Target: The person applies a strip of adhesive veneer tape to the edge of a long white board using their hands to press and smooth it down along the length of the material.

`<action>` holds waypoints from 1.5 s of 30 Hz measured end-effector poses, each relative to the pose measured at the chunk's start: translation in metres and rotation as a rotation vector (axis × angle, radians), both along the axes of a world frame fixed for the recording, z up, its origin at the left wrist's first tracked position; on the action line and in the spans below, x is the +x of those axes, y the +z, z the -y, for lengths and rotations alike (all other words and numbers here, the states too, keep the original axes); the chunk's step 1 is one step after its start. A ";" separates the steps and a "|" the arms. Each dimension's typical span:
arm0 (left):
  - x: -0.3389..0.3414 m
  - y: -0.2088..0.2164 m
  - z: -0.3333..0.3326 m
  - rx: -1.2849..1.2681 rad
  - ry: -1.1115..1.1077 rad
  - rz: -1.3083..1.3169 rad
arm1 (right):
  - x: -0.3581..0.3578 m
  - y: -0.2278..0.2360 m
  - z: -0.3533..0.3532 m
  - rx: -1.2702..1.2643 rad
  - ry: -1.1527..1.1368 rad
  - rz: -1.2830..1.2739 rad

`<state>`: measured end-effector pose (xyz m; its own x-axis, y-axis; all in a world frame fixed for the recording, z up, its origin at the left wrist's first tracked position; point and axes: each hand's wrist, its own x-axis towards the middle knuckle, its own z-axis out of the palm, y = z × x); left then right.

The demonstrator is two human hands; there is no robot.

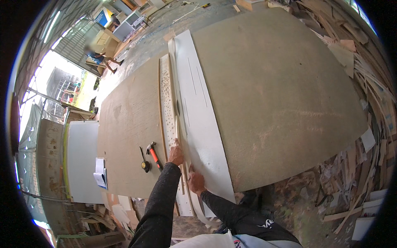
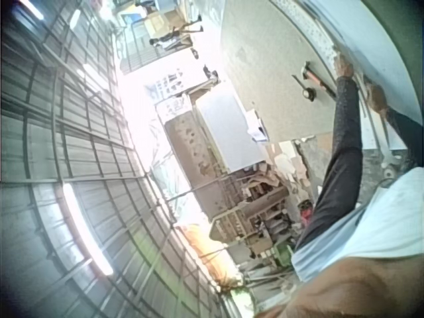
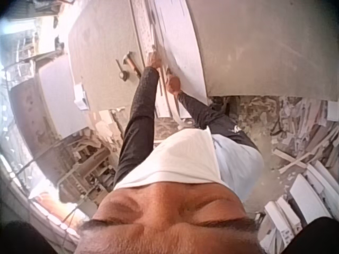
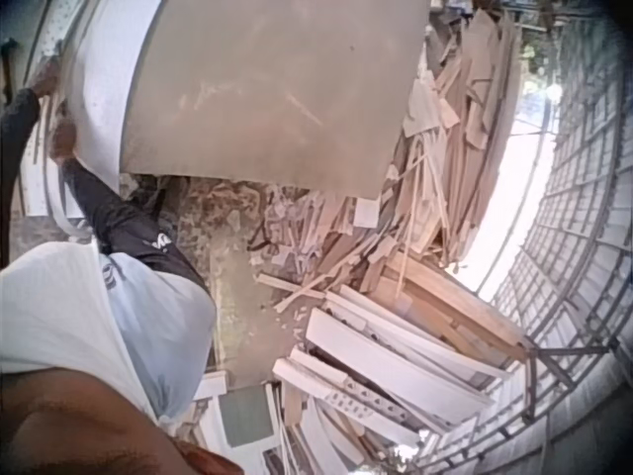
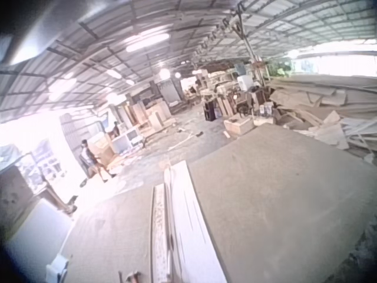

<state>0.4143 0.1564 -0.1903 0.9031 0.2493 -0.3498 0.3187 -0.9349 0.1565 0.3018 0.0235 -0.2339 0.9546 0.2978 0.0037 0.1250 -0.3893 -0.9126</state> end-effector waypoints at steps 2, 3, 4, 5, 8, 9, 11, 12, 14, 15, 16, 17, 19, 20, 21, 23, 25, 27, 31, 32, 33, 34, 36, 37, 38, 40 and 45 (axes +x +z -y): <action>0.003 0.007 0.008 -0.025 0.017 -0.019 | 0.018 0.001 0.001 -0.043 0.027 -0.036; 0.004 0.009 0.011 -0.039 0.028 -0.029 | 0.028 -0.001 -0.003 -0.056 0.019 -0.007; 0.001 0.005 0.006 -0.009 -0.015 0.020 | 0.037 -0.001 -0.007 -0.065 0.014 0.024; 0.000 0.000 0.001 0.022 -0.059 0.069 | 0.049 0.003 -0.011 -0.035 0.001 0.009; 0.000 -0.003 0.002 0.045 -0.110 0.119 | 0.086 0.002 -0.019 -0.004 -0.012 -0.008; 0.003 0.001 0.008 0.040 -0.116 0.121 | 0.098 -0.001 -0.018 -0.024 0.003 0.009; 0.013 0.007 0.018 0.020 -0.022 0.040 | 0.105 -0.007 -0.019 -0.039 0.001 0.031; 0.018 0.008 0.025 0.008 0.021 0.000 | 0.107 -0.010 -0.017 -0.038 -0.022 0.038; 0.011 0.005 0.014 -0.013 0.036 0.006 | 0.096 -0.003 -0.018 -0.043 -0.001 -0.017; 0.004 0.004 0.003 -0.017 0.054 0.008 | 0.077 0.005 -0.019 -0.053 0.039 -0.078; 0.001 0.005 0.003 0.000 0.053 -0.020 | 0.060 0.009 -0.015 -0.074 0.068 -0.138; 0.005 0.010 0.010 0.013 0.040 -0.044 | 0.042 0.003 -0.009 -0.022 -0.008 -0.061; 0.004 0.013 0.009 0.004 0.045 -0.054 | 0.007 -0.002 -0.004 0.014 -0.055 0.009; 0.003 0.010 0.008 -0.026 0.052 -0.040 | -0.003 -0.003 0.000 -0.010 -0.037 0.001; 0.002 0.008 0.006 -0.054 0.062 -0.026 | -0.008 -0.005 0.000 -0.032 -0.017 -0.008; 0.006 0.008 0.012 -0.031 0.024 -0.035 | 0.000 -0.009 -0.001 -0.081 -0.017 0.034; 0.006 0.012 0.012 -0.025 0.028 -0.042 | 0.014 -0.011 -0.004 -0.106 0.036 -0.070; 0.005 0.016 0.016 -0.049 0.061 -0.044 | 0.031 -0.013 -0.009 -0.138 0.052 -0.053; -0.003 0.002 0.000 0.027 -0.024 0.054 | 0.072 -0.002 -0.023 -0.098 0.020 0.016; 0.004 0.005 0.012 0.020 -0.037 0.063 | 0.085 -0.009 -0.022 -0.107 -0.004 0.035; 0.012 0.008 0.024 0.012 -0.052 0.073 | 0.099 -0.015 -0.019 -0.118 -0.030 0.054; 0.012 0.013 0.026 0.019 -0.016 0.042 | 0.101 -0.014 -0.021 -0.115 -0.035 0.068; 0.017 0.019 0.033 0.028 0.046 -0.016 | 0.098 -0.010 -0.017 -0.111 -0.025 0.025; 0.014 0.016 0.027 0.002 0.056 -0.017 | 0.093 -0.002 -0.016 -0.103 -0.011 0.002; 0.006 0.013 0.012 -0.020 0.076 -0.021 | 0.079 0.008 -0.017 -0.104 0.046 -0.067; -0.005 0.008 -0.003 -0.018 0.073 -0.040 | 0.038 0.021 -0.008 -0.115 0.148 -0.202; 0.010 0.012 0.017 0.019 -0.013 -0.073 | -0.011 -0.016 0.001 -0.082 -0.003 -0.011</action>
